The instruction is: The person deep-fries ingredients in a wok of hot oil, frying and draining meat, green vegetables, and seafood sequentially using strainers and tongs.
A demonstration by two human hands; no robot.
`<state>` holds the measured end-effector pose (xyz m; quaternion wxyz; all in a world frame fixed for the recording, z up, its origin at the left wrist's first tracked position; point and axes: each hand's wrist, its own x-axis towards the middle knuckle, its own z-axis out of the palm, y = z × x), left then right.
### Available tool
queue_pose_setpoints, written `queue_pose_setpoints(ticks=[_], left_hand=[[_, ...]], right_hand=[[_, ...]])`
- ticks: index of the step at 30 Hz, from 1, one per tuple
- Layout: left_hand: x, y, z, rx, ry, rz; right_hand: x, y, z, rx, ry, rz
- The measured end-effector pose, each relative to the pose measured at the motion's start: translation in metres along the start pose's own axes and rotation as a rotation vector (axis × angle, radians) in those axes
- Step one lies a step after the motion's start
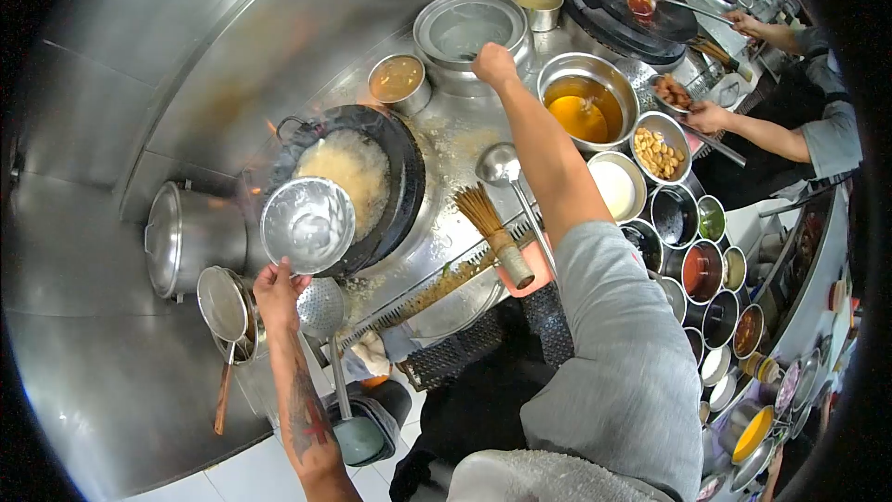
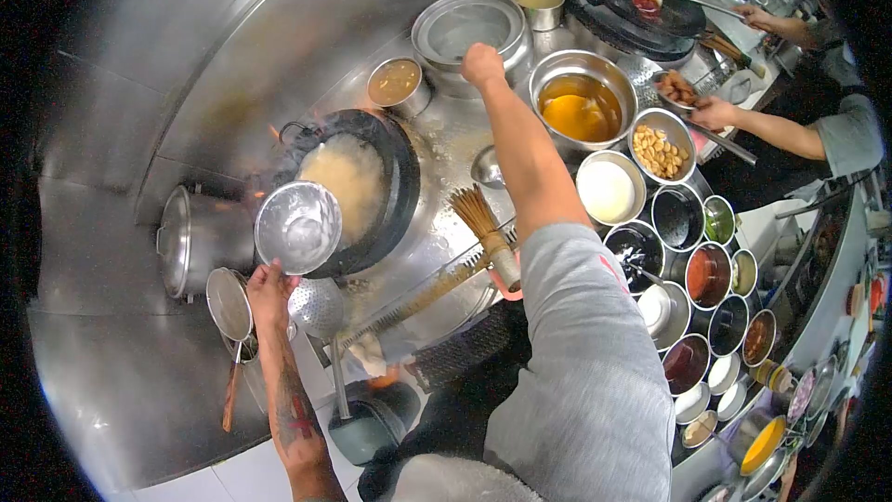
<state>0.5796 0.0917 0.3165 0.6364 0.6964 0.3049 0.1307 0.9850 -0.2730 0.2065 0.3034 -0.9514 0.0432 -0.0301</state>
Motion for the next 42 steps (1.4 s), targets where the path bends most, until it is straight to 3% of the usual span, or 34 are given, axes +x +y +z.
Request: queue_pose_setpoints(ticks=[5, 7, 13, 16, 18, 20, 22, 24, 26, 31, 32, 36, 37, 38, 39, 41, 42], left_hand=[[-0.01, 0.005, -0.004, -0.043, -0.025, 0.022], [-0.015, 0.003, -0.006, -0.053, -0.026, 0.035], [-0.037, -0.015, -0.033, -0.093, -0.086, 0.012], [-0.048, -0.032, -0.063, -0.158, -0.112, 0.029], [-0.071, -0.039, -0.091, -0.21, -0.134, 0.04], [-0.094, -0.054, -0.133, -0.276, -0.143, 0.04], [-0.116, -0.077, -0.184, -0.35, -0.147, 0.032], [-0.145, -0.1, -0.24, -0.423, -0.127, 0.019], [-0.184, -0.125, -0.303, -0.467, -0.132, -0.017], [-0.309, -0.194, -0.451, -0.543, 0.114, -0.17], [-0.334, -0.213, -0.475, -0.508, 0.165, -0.223], [-0.435, -0.283, -0.548, -0.484, 0.327, -0.304], [-0.459, -0.289, -0.556, -0.485, 0.349, -0.311], [-0.478, -0.292, -0.564, -0.461, 0.433, -0.355], [-0.498, -0.294, -0.567, -0.438, 0.521, -0.396], [-0.536, -0.301, -0.575, -0.43, 0.603, -0.427], [-0.546, -0.305, -0.576, -0.435, 0.663, -0.445]], right_hand=[[-0.112, -0.005, -0.01, 0.02, 0.148, -0.153], [-0.129, 0.012, 0.028, -0.234, -0.048, -0.199], [-0.162, 0.024, 0.044, -0.333, -0.216, -0.197], [-0.188, 0.026, 0.02, -0.2, -0.046, -0.113], [-0.214, 0.038, 0.001, 0.351, -0.181, 0.122], [-0.291, 0.032, -0.033, 1.372, -0.441, 0.337], [-0.387, 0.002, -0.058, 1.687, -0.599, 0.234], [-0.476, -0.029, -0.067, 1.765, -0.663, 0.215], [-0.559, -0.074, -0.066, 1.696, -0.861, 0.153], [-0.72, -0.186, -0.017, 0.643, -1.093, 0.041], [-0.741, -0.208, 0.003, 0.613, -1.256, 0.066], [-0.824, -0.295, 0.128, 0.363, -1.353, -0.185], [-0.832, -0.282, 0.221, 0.284, -1.132, -0.456], [-0.842, -0.297, 0.287, 0.308, -0.947, -0.529], [-0.848, -0.334, 0.293, 0.216, -0.826, -0.639], [-0.861, -0.371, 0.318, 0.284, -0.611, -0.498], [-0.864, -0.378, 0.32, 0.282, -0.616, -0.506]])
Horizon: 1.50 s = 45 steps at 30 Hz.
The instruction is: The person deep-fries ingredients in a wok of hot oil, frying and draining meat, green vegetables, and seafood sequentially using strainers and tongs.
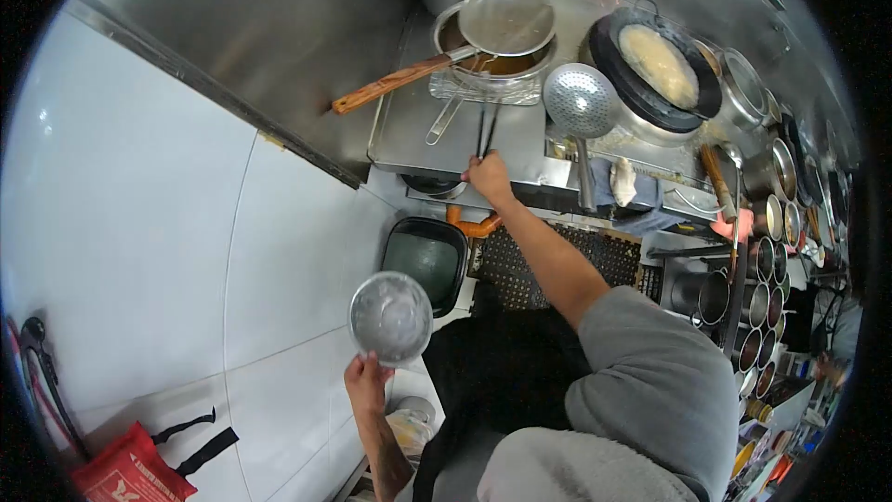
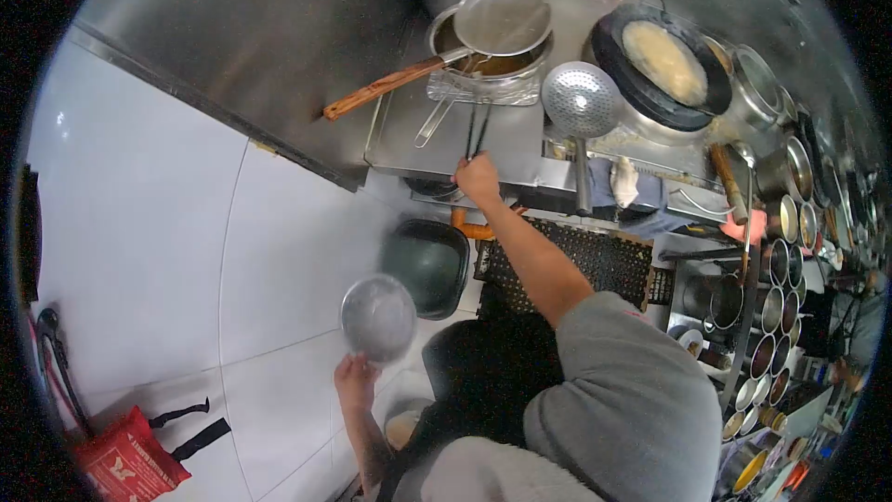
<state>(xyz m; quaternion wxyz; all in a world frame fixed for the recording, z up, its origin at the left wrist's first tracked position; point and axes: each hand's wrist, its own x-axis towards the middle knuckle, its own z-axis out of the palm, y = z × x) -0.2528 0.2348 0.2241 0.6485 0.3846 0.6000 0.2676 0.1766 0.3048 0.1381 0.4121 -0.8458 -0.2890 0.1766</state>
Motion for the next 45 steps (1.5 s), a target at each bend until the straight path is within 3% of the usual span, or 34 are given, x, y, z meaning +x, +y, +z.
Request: queue_pose_setpoints(ticks=[2, 4, 6, 7, 10, 14, 16, 18, 20, 22, 23, 25, 27, 30, 32, 34, 35, 40, 44, 45], left_hand=[[-0.015, -0.003, -0.011, -0.02, 0.071, -0.037], [-0.019, -0.015, -0.026, -0.03, 0.13, -0.069], [-0.013, -0.032, -0.042, -0.237, 0.137, -0.129], [-0.01, -0.033, -0.043, -0.253, 0.14, -0.131], [0.001, -0.022, -0.04, -0.241, 0.093, -0.127], [0.015, -0.004, -0.027, -0.086, 0.036, -0.105], [0.018, 0.011, -0.011, 0.004, -0.009, -0.076], [0.03, 0.018, 0.005, 0.019, -0.095, -0.024], [0.043, 0.026, 0.023, 0.048, -0.187, 0.027], [0.058, 0.034, 0.053, 0.167, -0.315, 0.115], [0.07, 0.032, 0.07, 0.148, -0.37, 0.081], [0.082, 0.039, 0.113, 0.154, -0.523, 0.049], [0.077, 0.049, 0.156, 0.194, -0.643, 0.054], [0.048, 0.048, 0.236, 0.516, -0.963, 0.101], [0.032, 0.016, 0.283, 0.617, -1.19, 0.15], [-0.036, -0.012, 0.322, 0.717, -1.37, 0.176], [-0.076, -0.037, 0.337, 0.73, -1.535, 0.166], [-0.282, -0.17, 0.331, 0.843, -2.057, -0.012], [-0.387, -0.308, 0.296, 1.11, -2.166, -0.168], [-0.396, -0.339, 0.29, 1.157, -2.202, -0.318]], right_hand=[[-0.014, -0.026, -0.002, 0.387, 0.114, 0.272], [-0.018, 0.009, 0.04, 0.282, 0.191, 0.25], [-0.031, 0.016, 0.065, -0.041, 0.107, 0.181], [-0.025, 0.016, 0.076, -0.06, -0.011, 0.122], [0.061, 0.049, 0.15, -0.209, -0.004, -0.047], [0.126, 0.007, 0.138, -0.262, 0.044, 0.005], [0.095, -0.033, 0.092, -0.249, -0.041, 0.119], [0.047, -0.029, 0.059, -0.203, 0.005, -0.064], [-0.004, 0.015, 0.04, -0.074, -0.016, -0.066], [-0.07, 0.092, 0.024, -0.061, -0.223, 0.003], [-0.112, 0.108, -0.003, 0.058, -0.264, -0.092], [-0.183, 0.148, -0.053, -0.252, -0.536, 0.326], [-0.266, 0.237, -0.076, -0.257, -0.319, 0.257], [-0.364, 0.258, -0.154, -0.29, -0.22, 0.373], [-0.43, 0.27, -0.178, -0.315, -0.128, 0.666], [-0.492, 0.245, -0.195, -0.22, 0.039, 0.859], [-0.525, 0.22, -0.202, -0.126, 0.166, 0.89], [-0.649, 0.207, -0.14, 0.06, 0.36, 1.007], [-0.731, 0.205, -0.068, 0.111, 0.469, 1.157], [-0.75, 0.195, -0.06, 0.141, 0.514, 1.199]])
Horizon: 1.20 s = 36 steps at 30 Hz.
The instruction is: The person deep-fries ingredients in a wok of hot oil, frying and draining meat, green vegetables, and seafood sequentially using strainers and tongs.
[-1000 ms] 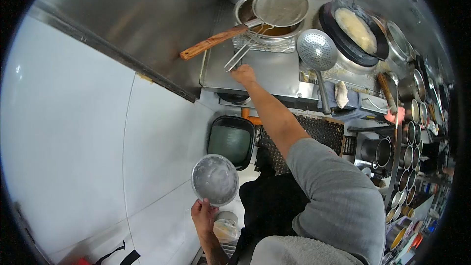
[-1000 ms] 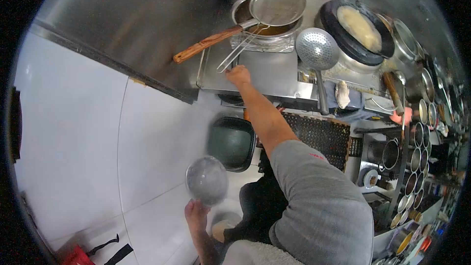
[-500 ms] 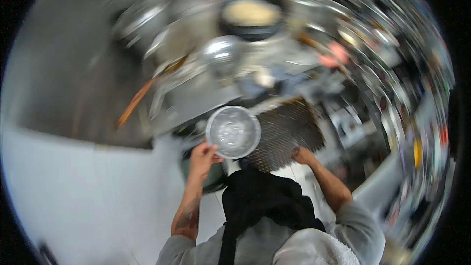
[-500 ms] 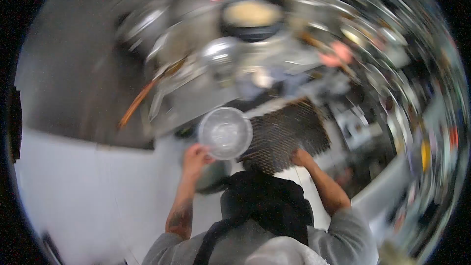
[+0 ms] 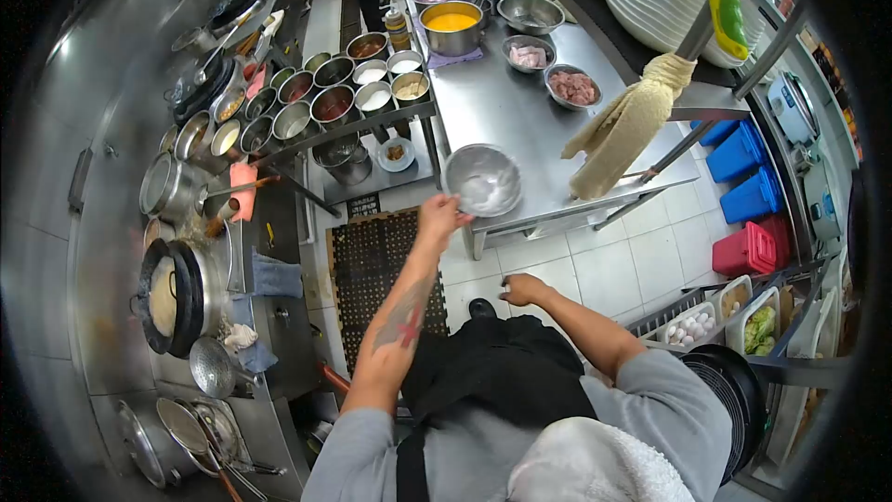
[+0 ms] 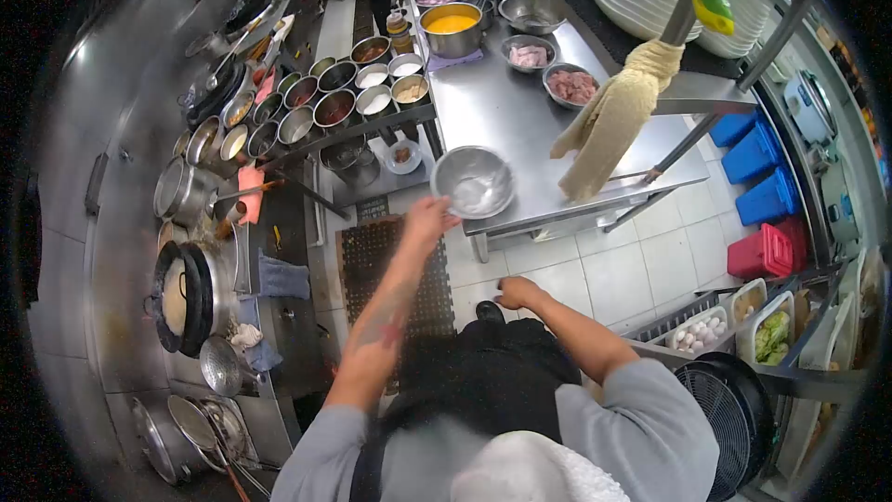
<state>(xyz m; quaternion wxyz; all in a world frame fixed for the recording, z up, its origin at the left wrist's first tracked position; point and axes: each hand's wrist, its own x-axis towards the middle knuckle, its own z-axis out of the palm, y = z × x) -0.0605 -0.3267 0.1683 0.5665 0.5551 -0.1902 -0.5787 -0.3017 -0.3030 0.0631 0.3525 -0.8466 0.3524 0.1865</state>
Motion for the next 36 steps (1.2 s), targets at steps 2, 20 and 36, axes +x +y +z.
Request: queue_pose_setpoints(ticks=[2, 20, 36], left_hand=[[0.001, 0.008, 0.043, -0.16, -0.137, -0.093], [-0.184, -0.073, -0.165, 0.606, 0.67, 0.507], [-0.621, -0.082, -0.505, -0.365, 1.328, 0.324]], right_hand=[[-0.027, 0.033, 0.001, 0.08, 0.049, 0.092], [0.108, -0.04, 0.028, -0.051, -0.133, -0.136], [0.138, -0.317, 0.078, -0.449, -0.246, -0.596]])
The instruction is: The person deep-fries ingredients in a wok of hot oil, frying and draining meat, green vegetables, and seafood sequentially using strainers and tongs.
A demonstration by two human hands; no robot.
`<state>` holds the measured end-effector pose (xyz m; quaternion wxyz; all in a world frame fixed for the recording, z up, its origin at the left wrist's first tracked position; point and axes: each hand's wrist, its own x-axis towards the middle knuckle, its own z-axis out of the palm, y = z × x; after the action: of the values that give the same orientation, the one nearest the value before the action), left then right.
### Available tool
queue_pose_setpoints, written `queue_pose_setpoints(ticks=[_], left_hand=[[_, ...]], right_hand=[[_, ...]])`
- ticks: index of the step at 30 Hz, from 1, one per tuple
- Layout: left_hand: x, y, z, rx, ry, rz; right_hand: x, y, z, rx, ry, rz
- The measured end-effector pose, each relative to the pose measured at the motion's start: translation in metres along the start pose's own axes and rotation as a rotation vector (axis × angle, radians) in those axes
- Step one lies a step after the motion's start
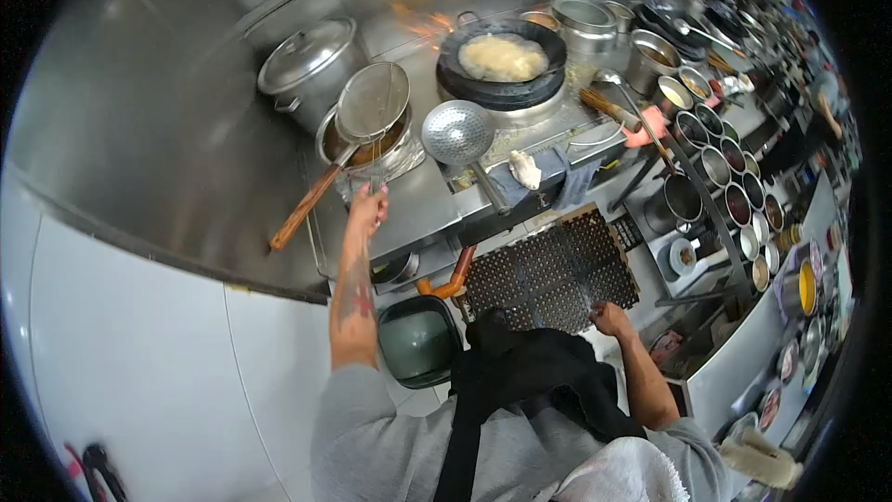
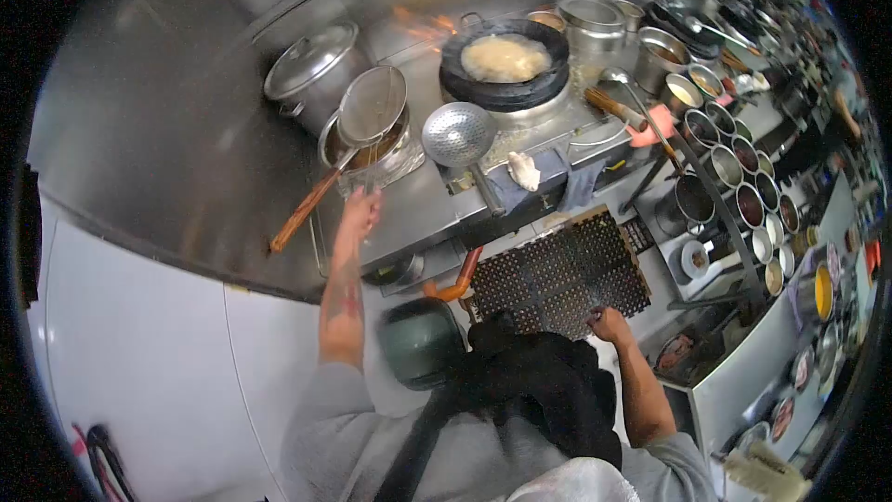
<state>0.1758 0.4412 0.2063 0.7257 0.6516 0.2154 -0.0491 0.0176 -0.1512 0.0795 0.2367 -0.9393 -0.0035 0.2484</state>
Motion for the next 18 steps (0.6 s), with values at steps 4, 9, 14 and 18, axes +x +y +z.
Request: queue_pose_setpoints(ticks=[4, 9, 14, 18], left_hand=[[0.033, 0.032, 0.062, -0.091, 0.146, 0.202], [0.202, 0.1, 0.085, 0.748, 0.429, 0.533], [0.216, 0.15, 0.158, 1.396, 0.367, 0.213], [0.249, 0.15, 0.119, 1.606, 0.355, 0.34]], right_hand=[[-0.003, -0.002, -0.009, 0.069, 0.006, 0.069], [-0.012, 0.025, -0.017, -0.029, 0.067, 0.113], [0.003, 0.068, -0.036, 0.164, 0.074, 0.219], [0.036, 0.149, -0.039, 0.276, 0.107, 0.196]])
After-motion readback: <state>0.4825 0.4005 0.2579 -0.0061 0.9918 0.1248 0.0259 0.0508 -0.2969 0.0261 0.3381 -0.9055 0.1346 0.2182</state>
